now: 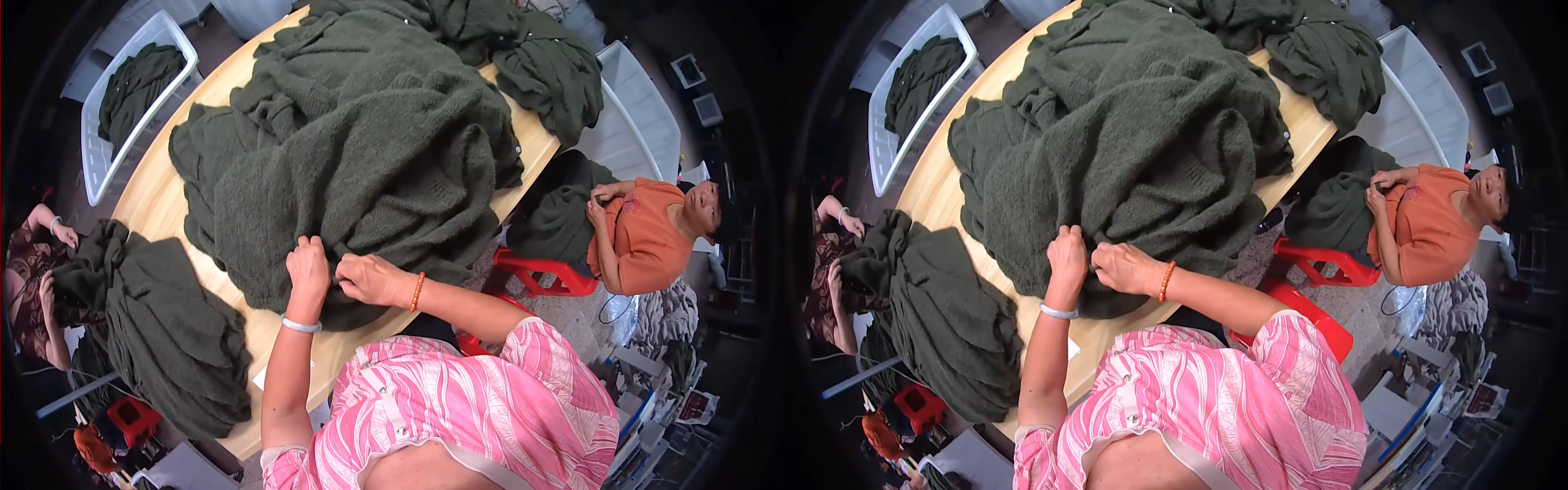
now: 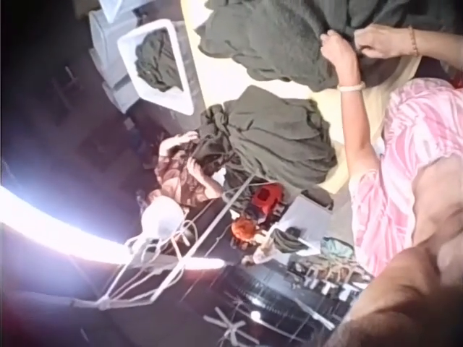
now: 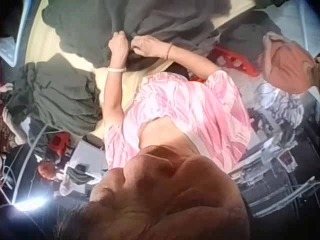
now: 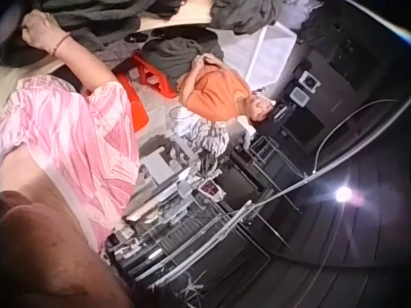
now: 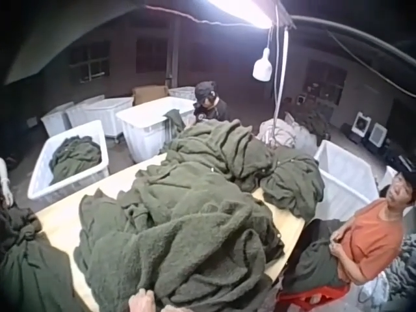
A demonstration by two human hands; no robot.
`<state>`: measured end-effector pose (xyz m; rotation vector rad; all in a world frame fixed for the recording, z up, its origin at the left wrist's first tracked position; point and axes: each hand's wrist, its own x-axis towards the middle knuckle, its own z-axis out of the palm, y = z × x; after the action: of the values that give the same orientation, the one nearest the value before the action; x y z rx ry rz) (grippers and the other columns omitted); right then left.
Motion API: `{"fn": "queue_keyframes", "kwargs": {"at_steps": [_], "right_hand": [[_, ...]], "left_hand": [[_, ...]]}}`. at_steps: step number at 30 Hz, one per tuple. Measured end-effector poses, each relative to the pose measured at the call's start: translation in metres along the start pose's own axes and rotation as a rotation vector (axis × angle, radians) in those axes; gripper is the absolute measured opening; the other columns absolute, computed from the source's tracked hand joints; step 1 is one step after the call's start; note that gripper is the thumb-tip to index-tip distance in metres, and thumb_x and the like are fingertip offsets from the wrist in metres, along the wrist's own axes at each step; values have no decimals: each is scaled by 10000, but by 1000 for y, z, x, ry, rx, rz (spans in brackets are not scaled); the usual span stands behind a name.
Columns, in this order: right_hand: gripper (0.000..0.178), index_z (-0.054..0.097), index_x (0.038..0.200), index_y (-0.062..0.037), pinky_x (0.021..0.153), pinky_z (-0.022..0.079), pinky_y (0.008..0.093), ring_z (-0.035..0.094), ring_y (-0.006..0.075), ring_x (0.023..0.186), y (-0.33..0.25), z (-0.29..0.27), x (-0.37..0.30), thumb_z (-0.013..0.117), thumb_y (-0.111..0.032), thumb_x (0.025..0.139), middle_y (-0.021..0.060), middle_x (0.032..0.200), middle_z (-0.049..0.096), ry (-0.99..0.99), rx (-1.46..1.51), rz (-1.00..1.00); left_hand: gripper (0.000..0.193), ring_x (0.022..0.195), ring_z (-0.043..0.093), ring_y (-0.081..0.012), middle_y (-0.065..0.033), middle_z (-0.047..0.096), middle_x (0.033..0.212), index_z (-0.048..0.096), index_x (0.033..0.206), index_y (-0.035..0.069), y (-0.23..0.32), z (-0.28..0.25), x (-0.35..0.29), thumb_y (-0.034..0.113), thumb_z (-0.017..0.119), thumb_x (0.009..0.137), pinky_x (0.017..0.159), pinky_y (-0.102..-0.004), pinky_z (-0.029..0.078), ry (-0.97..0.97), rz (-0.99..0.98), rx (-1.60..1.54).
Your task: Inspecting and buttoning green knitted sweaters at a garment factory workstation.
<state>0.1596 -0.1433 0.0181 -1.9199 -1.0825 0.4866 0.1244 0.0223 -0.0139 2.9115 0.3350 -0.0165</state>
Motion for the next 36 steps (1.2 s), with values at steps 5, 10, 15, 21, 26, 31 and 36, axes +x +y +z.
{"fn": "queue_keyframes", "kwargs": {"at_steps": [5, 10, 15, 21, 26, 31, 36], "right_hand": [[133, 519, 891, -18, 708, 495, 462, 594, 389, 806, 1, -1, 0, 597, -62, 793, 188, 887, 553, 31, -56, -46], [194, 493, 950, -26, 693, 493, 468, 586, 387, 800, -13, -9, 5, 593, -42, 784, 176, 889, 536, 69, -70, -128], [211, 515, 987, -37, 678, 495, 470, 592, 376, 800, -12, -5, 2, 595, -47, 793, 163, 883, 547, 101, -119, -67], [227, 585, 1009, -10, 676, 514, 420, 614, 360, 783, -15, -3, 6, 608, -43, 787, 165, 875, 601, 213, -92, -67], [176, 613, 950, -22, 684, 515, 418, 618, 347, 796, -6, -10, 2, 623, -93, 789, 160, 852, 608, 163, -106, -36], [184, 622, 929, -8, 750, 507, 417, 616, 353, 842, 2, -6, 5, 604, -137, 799, 170, 873, 617, 102, -58, -2], [267, 638, 972, 29, 806, 498, 428, 622, 367, 887, 2, -10, 4, 592, -167, 797, 205, 924, 631, 15, -48, 94]], "left_hand": [[24, 689, 607, -284, -142, 607, 802, 577, 801, 30, -4, -7, -4, 39, 598, 807, 621, -390, 472, -66, -40, -650], [42, 620, 532, -30, 28, 630, 747, 638, 851, 76, -10, -36, -23, 96, 675, 856, 545, -181, 410, -501, -329, -1600], [92, 597, 479, -22, 68, 579, 739, 600, 844, 117, -18, -24, -32, 165, 672, 876, 533, -179, 367, -567, -398, -1733], [85, 597, 470, -32, 62, 569, 735, 595, 847, 107, -22, -27, -33, 154, 655, 883, 542, -185, 365, -573, -405, -1779], [106, 681, 505, -43, 32, 586, 811, 617, 937, 57, -18, -17, -35, 148, 646, 890, 586, -192, 397, -481, -247, -1618], [309, 957, 610, -115, -65, 638, 1035, 576, 1138, -30, -6, -31, -47, 49, 655, 850, 847, -263, 503, -270, -110, -1318], [199, 798, 678, -251, -153, 680, 882, 661, 984, -17, 8, -38, -47, 27, 667, 790, 750, -325, 529, -21, 8, -858]]}}
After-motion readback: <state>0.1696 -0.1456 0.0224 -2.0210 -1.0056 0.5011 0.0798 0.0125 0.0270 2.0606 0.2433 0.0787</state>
